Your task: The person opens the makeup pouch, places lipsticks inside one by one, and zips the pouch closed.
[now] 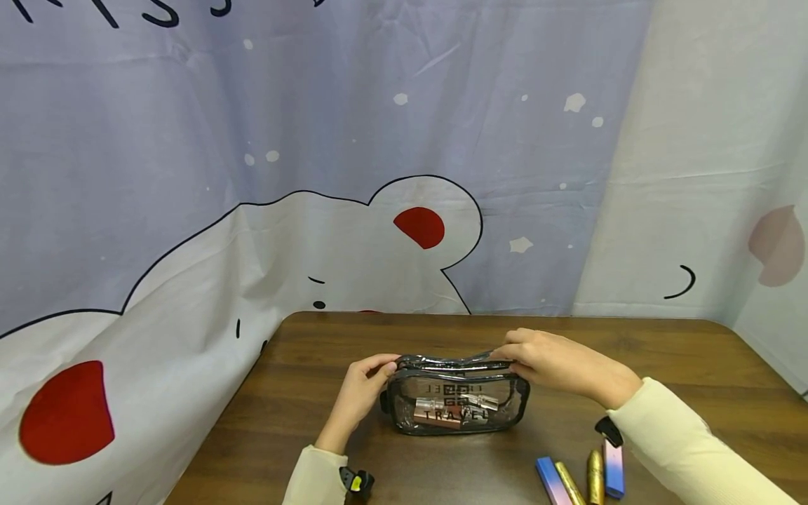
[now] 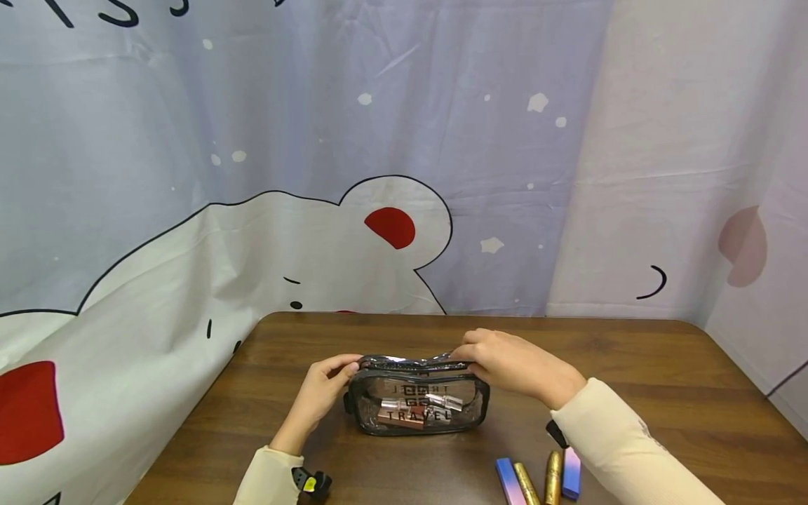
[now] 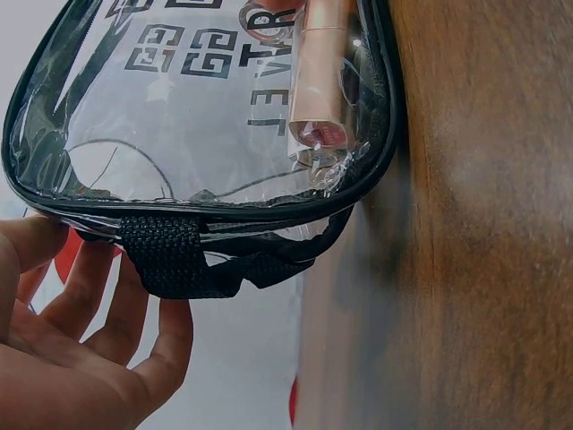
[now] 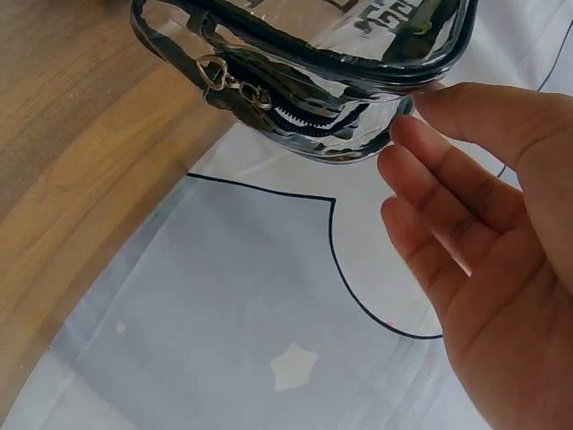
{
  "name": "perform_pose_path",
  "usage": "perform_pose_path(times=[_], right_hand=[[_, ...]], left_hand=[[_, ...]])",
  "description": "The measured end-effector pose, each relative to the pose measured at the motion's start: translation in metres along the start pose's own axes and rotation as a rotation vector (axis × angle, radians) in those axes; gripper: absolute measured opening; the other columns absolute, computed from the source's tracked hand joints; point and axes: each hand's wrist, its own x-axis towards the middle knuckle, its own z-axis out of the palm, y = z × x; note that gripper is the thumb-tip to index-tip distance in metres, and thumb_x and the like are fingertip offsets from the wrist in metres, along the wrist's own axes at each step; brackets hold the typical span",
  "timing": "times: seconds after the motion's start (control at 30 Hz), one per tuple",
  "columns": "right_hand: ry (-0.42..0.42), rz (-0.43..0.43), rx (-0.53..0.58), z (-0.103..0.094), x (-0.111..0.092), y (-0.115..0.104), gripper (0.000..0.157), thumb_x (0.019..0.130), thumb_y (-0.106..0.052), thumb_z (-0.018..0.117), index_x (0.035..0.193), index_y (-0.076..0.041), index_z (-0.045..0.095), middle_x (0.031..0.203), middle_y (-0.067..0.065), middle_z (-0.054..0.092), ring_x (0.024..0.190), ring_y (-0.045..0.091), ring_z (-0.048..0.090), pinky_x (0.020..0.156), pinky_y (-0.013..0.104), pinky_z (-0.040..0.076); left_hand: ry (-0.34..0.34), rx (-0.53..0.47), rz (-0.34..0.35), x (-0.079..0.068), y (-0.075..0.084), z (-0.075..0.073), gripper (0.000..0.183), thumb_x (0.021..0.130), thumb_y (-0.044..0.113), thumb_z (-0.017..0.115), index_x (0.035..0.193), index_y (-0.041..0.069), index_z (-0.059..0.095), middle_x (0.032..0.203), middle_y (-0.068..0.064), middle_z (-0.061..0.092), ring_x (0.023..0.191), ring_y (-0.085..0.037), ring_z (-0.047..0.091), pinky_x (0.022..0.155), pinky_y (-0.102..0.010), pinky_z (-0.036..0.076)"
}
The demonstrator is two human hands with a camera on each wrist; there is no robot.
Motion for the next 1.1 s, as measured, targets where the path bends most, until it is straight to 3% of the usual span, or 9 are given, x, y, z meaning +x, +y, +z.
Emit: perform_pose_path(times=[0.13, 0.3, 0.77, 1.0, 1.1], right_hand=[[0.035, -0.011, -0.029, 0.0, -0.001, 0.001, 0.029, 0.081, -0.003, 0.071, 0.108, -0.014, 0.07, 0.09, -0.006, 0.061, 0.08, 0.006, 0.056, 0.071, 0.028, 0.049], [0.052, -0.01, -0.052, 0.0, -0.002, 0.002, 0.028, 0.081, -0.004, 0.07, 0.107, -0.015, 0.07, 0.09, -0.008, 0.061, 0.08, 0.007, 0.057, 0.07, 0.03, 0.048], [0.15, -0.038, -0.092, 0.001, -0.005, 0.004, 0.022, 0.081, -0.005, 0.07, 0.101, -0.014, 0.071, 0.087, -0.007, 0.063, 0.077, 0.005, 0.056, 0.071, 0.033, 0.049], [0.156, -0.031, -0.106, 0.002, -0.007, 0.005, 0.021, 0.081, -0.006, 0.071, 0.101, -0.013, 0.071, 0.088, -0.006, 0.063, 0.078, 0.006, 0.056, 0.071, 0.034, 0.048], [0.155, -0.024, -0.112, 0.002, -0.008, 0.006, 0.022, 0.081, -0.007, 0.072, 0.102, -0.013, 0.07, 0.089, -0.005, 0.063, 0.079, 0.008, 0.057, 0.071, 0.034, 0.049]], left_hand=[[0.015, -0.01, 0.002, 0.006, -0.015, 0.002, 0.019, 0.091, 0.007, 0.063, 0.107, 0.001, 0.071, 0.096, -0.015, 0.068, 0.071, -0.007, 0.05, 0.061, -0.02, 0.044], [0.011, -0.017, 0.023, 0.007, -0.02, 0.001, 0.018, 0.091, 0.01, 0.064, 0.106, 0.003, 0.072, 0.095, -0.014, 0.068, 0.071, -0.007, 0.051, 0.06, -0.018, 0.043], [-0.002, -0.005, 0.041, 0.007, -0.02, 0.001, 0.019, 0.092, 0.009, 0.063, 0.106, 0.002, 0.071, 0.098, -0.016, 0.068, 0.073, -0.006, 0.053, 0.063, -0.019, 0.046], [0.0, -0.01, 0.033, 0.007, -0.021, 0.001, 0.019, 0.092, 0.009, 0.062, 0.107, 0.002, 0.071, 0.1, -0.016, 0.068, 0.074, -0.007, 0.053, 0.063, -0.019, 0.046], [0.001, -0.003, 0.022, 0.003, -0.009, 0.0, 0.019, 0.092, 0.007, 0.061, 0.107, 0.0, 0.07, 0.099, -0.016, 0.068, 0.073, -0.008, 0.051, 0.062, -0.019, 0.045]])
